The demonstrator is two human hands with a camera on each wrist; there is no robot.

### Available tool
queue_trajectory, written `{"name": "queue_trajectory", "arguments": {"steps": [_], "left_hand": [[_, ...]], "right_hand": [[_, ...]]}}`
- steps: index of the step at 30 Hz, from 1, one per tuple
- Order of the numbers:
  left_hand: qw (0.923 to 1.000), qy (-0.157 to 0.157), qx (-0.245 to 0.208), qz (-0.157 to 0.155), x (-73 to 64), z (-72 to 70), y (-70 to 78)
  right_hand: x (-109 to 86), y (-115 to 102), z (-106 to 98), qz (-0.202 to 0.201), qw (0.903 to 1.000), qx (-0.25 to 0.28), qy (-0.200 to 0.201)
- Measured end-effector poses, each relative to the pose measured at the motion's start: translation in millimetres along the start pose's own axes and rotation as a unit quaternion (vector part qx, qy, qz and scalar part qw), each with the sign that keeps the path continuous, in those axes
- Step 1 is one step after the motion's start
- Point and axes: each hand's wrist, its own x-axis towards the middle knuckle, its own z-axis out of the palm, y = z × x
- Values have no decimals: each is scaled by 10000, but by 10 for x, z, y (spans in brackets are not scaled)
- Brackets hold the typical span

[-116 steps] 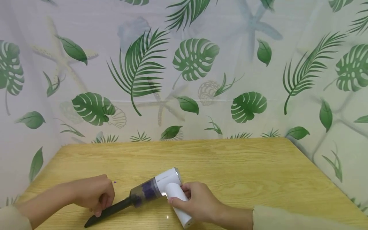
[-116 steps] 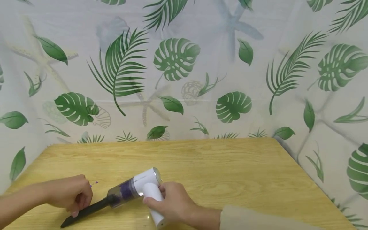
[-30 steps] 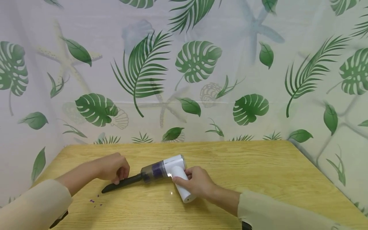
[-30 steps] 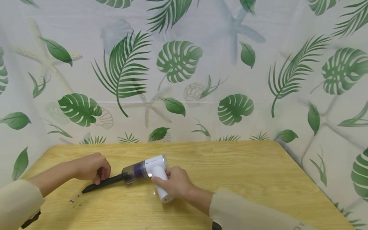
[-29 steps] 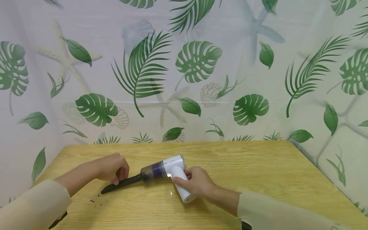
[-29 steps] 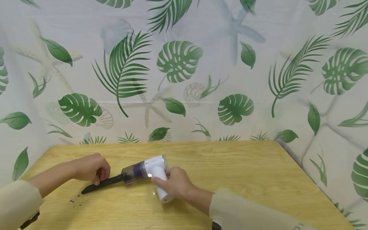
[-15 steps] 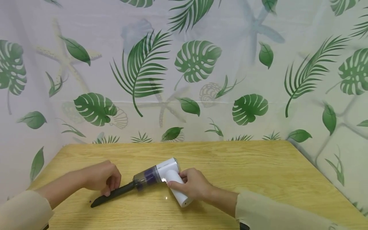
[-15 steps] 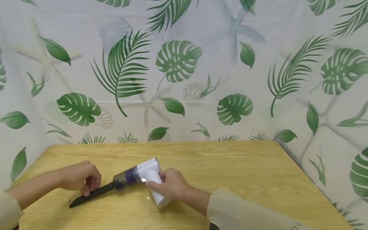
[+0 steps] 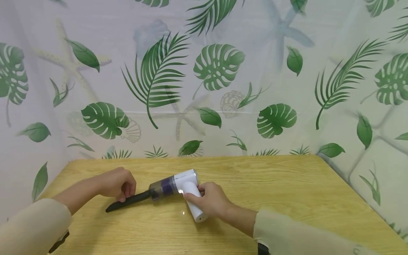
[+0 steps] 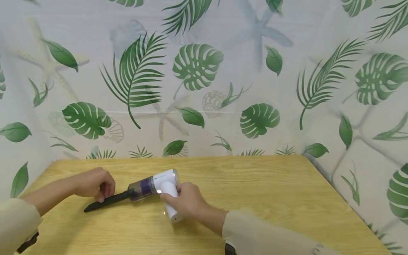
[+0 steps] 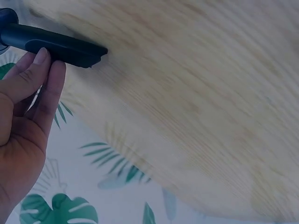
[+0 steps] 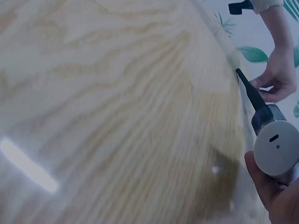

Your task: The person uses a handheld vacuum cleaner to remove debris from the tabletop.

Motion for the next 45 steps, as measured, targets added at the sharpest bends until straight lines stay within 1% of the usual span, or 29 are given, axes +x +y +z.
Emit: {"name": "queue_trajectory", "arguments": {"steps": [3,4,9,12,14,17,19,21,23,26,29,31,34,36,39,43,45], "left_hand": [[9999,40,123,-66,208,4,82],[9997,19,151,-179,283,12,122],[9990,160,406,-94,609,103,327],[9987,208,456,-130,758,170,439],[9982,269,514,-144,839,222,502],[9957,389,820,-191,932,300,595],[9923,437,1133,-248,978,342,655],[9865,438,1531,-379,1007,368,713],[9800,450,1872,-511,1026,384,756],[9705,511,2261,-665,1047,408,773],[9650,593,2462,-686,1067,427,754],[9612,623,2609,-642,1083,433,734],[9557,622,2812,-598,1112,426,722],[9522,645,2926,-588,1134,420,723],[9493,594,3019,-647,1164,411,728],[9473,582,3061,-744,1202,385,712],[9466,637,3060,-791,1224,372,684]], "right_hand": [[36,112,-145,217,9994,-217,178],[43,160,-197,307,9989,-280,236],[27,412,-471,663,9951,-497,544],[-12,526,-629,744,9930,-588,707],[-37,580,-712,767,9923,-616,747],[-62,624,-789,757,9922,-663,741],[-64,636,-813,741,9916,-750,755],[-49,631,-823,696,9901,-942,770],[-20,618,-823,617,9873,-1239,786],[30,592,-809,468,9801,-1771,767],[71,577,-786,369,9698,-2289,762],[97,585,-773,323,9629,-2565,768],[140,608,-758,279,9524,-2941,759],[166,615,-750,240,9474,-3106,733],[203,604,-740,156,9428,-3266,654],[261,594,-747,23,9434,-3263,594],[291,600,-756,4,9423,-3292,600]]}}
